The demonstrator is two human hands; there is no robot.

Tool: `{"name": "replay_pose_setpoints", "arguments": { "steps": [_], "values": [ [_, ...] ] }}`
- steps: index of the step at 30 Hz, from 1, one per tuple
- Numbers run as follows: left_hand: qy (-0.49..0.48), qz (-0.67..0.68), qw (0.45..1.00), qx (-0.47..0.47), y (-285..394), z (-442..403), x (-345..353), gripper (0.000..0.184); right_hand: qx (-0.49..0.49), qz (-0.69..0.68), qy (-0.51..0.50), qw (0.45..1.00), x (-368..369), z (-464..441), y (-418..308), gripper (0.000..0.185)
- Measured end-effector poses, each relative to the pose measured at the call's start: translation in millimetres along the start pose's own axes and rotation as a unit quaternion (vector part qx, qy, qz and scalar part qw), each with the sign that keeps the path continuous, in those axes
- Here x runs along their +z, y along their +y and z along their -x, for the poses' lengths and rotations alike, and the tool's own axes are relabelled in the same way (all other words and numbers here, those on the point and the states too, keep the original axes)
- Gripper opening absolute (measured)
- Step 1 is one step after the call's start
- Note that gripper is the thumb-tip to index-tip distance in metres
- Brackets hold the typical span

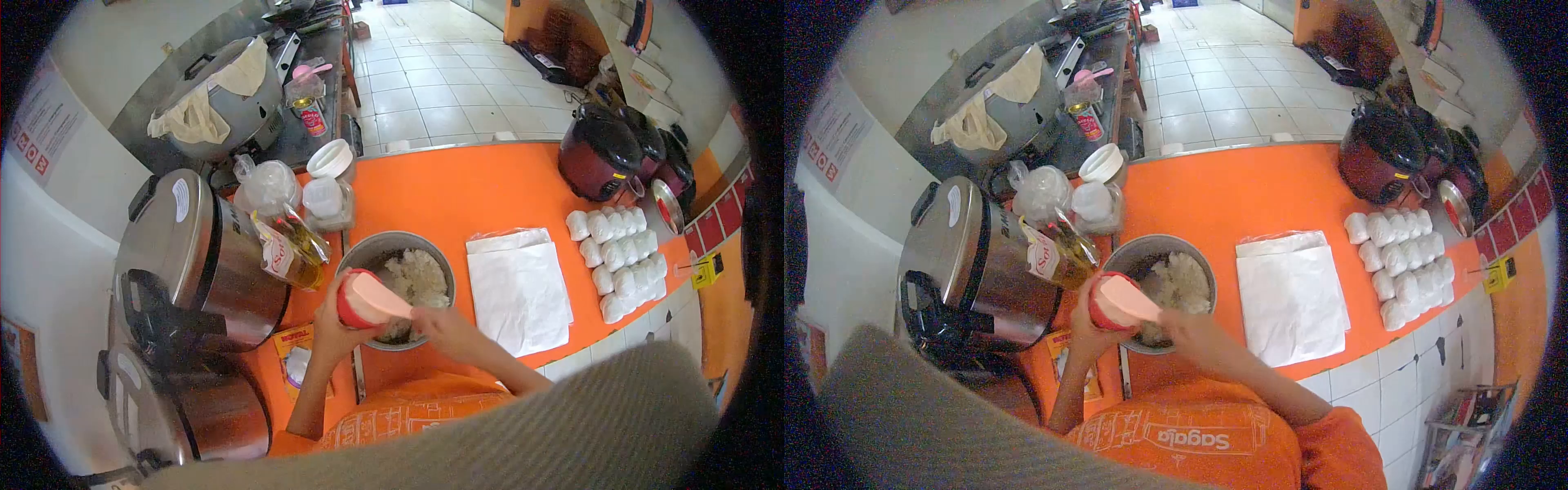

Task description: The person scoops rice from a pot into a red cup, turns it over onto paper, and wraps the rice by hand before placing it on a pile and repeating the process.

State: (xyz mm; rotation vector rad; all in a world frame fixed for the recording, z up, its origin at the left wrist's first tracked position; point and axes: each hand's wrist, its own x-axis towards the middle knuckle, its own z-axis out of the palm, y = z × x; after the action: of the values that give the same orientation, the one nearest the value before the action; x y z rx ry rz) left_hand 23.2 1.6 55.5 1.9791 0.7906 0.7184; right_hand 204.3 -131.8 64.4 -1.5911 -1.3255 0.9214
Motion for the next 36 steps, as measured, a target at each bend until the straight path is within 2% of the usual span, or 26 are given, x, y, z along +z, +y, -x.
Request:
{"name": "replay_pose_setpoints", "arguments": {
  "steps": [1,3,4,7,10,13,16,19,22,25,26,29,31,34,36],
  "values": [
    [0.02,0.053,0.998,0.01,-4.6,-1.3,1.5,0.101,0.006,-0.011,-0.007,1.0,-8.3,-2.2,1.8,0.044],
    [0.066,0.16,0.984,0.029,-7.0,-3.6,3.3,0.106,0.092,-0.083,0.021,0.992,-4.9,-5.5,18.4,0.044],
    [0.039,0.208,0.977,0.025,-3.8,-3.4,-0.4,0.111,0.135,-0.119,0.033,0.983,-1.2,-5.8,24.1,0.045],
    [0.064,0.095,0.992,0.055,8.2,-4.4,-4.9,0.104,0.191,-0.126,-0.024,0.973,11.3,-1.1,20.1,0.044],
    [0.104,-0.167,0.977,0.083,13.6,-2.0,3.5,0.099,0.062,-0.101,0.01,0.993,37.5,5.8,11.0,0.043],
    [0.078,-0.189,0.976,0.071,17.5,-0.4,3.6,0.094,0.092,-0.104,-0.032,0.99,39.1,8.4,-6.1,0.043],
    [0.127,-0.196,0.966,0.115,13.6,-3.0,-0.6,0.095,0.049,-0.076,-0.017,0.996,36.8,10.2,-5.5,0.043],
    [0.124,-0.068,0.984,0.11,-1.9,-4.7,-6.4,0.095,0.041,-0.081,-0.047,0.995,9.3,8.3,-6.2,0.042],
    [0.111,0.059,0.99,0.057,1.0,1.3,2.0,0.094,0.106,-0.082,0.004,0.991,-15.1,5.2,-23.5,0.043],
    [0.082,0.054,0.994,0.039,1.7,2.0,9.2,0.093,0.009,-0.019,0.014,1.0,9.1,3.5,-5.0,0.043],
    [0.086,-0.008,0.995,0.053,5.1,2.3,8.1,0.094,0.005,-0.016,0.007,1.0,13.7,6.6,-6.5,0.044],
    [0.081,0.11,0.989,0.059,-13.0,3.8,11.9,0.096,-0.004,-0.001,-0.017,1.0,11.8,8.8,-12.3,0.044],
    [0.08,0.096,0.991,0.048,-2.3,4.7,11.4,0.096,0.0,0.014,-0.044,0.999,0.3,6.3,-3.9,0.042],
    [0.078,0.079,0.993,0.036,5.4,10.4,14.6,0.097,-0.029,0.182,0.014,0.983,19.9,8.8,3.4,0.032],
    [0.077,0.105,0.991,0.041,3.3,14.2,17.0,0.099,-0.006,0.216,0.01,0.976,23.3,9.2,5.1,0.03]
  ]
}}
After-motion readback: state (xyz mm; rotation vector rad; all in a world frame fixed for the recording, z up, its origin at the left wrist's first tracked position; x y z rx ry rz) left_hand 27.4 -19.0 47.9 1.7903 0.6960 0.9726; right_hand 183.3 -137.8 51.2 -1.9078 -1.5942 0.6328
